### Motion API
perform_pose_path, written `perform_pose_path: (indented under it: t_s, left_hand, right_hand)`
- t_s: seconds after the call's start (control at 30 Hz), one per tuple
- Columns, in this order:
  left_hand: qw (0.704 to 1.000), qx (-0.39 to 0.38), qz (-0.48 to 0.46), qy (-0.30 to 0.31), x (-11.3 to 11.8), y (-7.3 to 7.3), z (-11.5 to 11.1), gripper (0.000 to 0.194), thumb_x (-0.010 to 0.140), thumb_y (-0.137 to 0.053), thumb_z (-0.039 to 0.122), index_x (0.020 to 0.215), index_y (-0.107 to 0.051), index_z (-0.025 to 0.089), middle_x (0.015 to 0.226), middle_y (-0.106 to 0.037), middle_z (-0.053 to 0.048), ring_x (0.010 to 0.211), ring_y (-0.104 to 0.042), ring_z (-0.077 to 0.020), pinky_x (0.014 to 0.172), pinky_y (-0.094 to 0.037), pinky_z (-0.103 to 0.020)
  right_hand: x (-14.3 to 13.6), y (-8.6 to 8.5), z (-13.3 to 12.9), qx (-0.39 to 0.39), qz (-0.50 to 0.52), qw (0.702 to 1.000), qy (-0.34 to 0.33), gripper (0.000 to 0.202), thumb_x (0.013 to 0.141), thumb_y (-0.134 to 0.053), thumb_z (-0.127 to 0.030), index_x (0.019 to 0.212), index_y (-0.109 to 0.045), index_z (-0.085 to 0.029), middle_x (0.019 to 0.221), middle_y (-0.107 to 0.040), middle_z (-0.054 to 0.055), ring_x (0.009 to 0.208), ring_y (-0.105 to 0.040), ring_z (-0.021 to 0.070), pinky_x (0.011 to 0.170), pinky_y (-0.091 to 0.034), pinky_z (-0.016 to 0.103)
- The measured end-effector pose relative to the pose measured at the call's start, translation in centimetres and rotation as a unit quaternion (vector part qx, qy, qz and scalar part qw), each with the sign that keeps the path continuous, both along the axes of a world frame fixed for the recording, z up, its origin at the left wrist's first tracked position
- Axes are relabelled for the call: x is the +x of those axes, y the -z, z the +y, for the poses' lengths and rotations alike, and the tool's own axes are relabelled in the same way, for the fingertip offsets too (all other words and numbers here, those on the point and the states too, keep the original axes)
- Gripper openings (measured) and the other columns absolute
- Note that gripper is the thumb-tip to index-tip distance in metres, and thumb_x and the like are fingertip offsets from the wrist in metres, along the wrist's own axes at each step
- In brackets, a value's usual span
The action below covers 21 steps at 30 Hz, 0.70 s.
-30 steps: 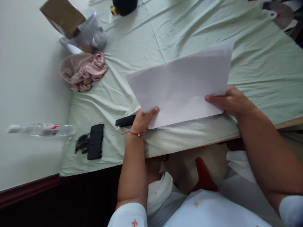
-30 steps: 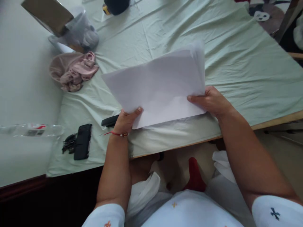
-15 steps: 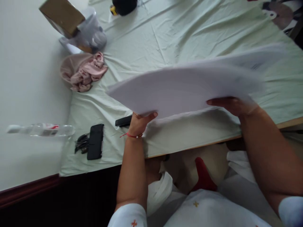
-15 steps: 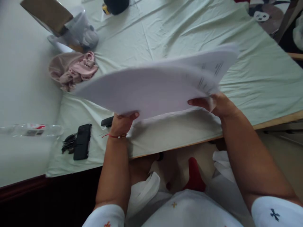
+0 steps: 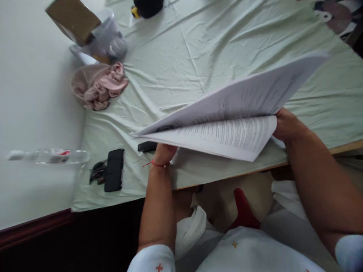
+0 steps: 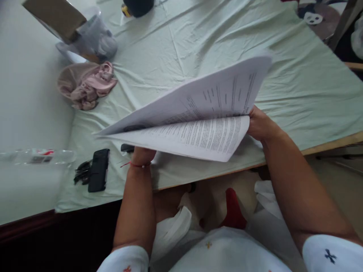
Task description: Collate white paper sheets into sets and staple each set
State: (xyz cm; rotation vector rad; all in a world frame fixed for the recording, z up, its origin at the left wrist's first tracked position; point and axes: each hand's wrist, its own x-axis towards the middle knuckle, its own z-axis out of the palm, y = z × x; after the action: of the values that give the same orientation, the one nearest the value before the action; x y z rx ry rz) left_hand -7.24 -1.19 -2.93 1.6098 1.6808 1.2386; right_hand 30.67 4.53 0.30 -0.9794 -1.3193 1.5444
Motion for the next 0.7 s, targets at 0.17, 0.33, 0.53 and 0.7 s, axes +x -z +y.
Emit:
perform_pose_path:
  t_s: [0.17, 0.33, 0.53, 0.7]
  left_hand:
    - [0.991, -0.024, -0.127, -0.019, 2.5, -1.1, 0.4, 0.045, 0.079, -0.084, 0.057, 0.105, -0.073, 0.022, 0.113, -0.076, -0.010, 0.115, -0.069, -0.0280, 0.109, -0.054, -0.045]
    - [0.961, -0.108, -0.253, -0.009, 3.4, -1.1, 0.8, 0.046, 0.069, -0.094, 0.051, 0.098, -0.072, 0.022, 0.108, -0.077, -0.010, 0.097, -0.073, -0.0251, 0.088, -0.063, -0.039]
    - [0.937, -0.113, -0.331, -0.024, 4.0, -1.3, 0.7, 0.045, 0.062, -0.099, 0.042, 0.094, -0.072, 0.024, 0.101, -0.078, -0.007, 0.086, -0.073, -0.0213, 0.076, -0.064, -0.033]
    - [0.932, -0.111, -0.344, -0.013, 4.2, -1.8, 0.3, 0.048, 0.062, -0.100, 0.043, 0.097, -0.074, 0.024, 0.106, -0.079, -0.005, 0.093, -0.074, -0.0197, 0.083, -0.064, -0.032]
  right_hand:
    - [-0.3, 0.3, 0.1, -0.080, -0.007, 0.996, 0.036, 0.032, 0.073, -0.092, -0.047, 0.076, -0.074, -0.020, 0.082, -0.077, 0.005, 0.080, -0.073, 0.0195, 0.066, -0.058, 0.026]
    - [-0.9, -0.1, 0.5, -0.150, -0.011, 0.979, 0.134, 0.038, 0.076, -0.088, -0.055, 0.073, -0.072, -0.022, 0.073, -0.073, 0.004, 0.057, -0.064, 0.0151, 0.053, -0.054, 0.027]
    - [-0.8, -0.9, 0.3, -0.202, -0.009, 0.972, 0.121, 0.024, 0.078, -0.089, -0.036, 0.082, -0.075, -0.017, 0.079, -0.076, 0.007, 0.061, -0.065, 0.0150, 0.059, -0.056, 0.028]
    - [-0.6, -1.2, 0.0, -0.233, -0.035, 0.966, 0.109, 0.013, 0.078, -0.085, -0.019, 0.075, -0.075, -0.012, 0.075, -0.076, 0.007, 0.059, -0.064, 0.0118, 0.055, -0.051, 0.021]
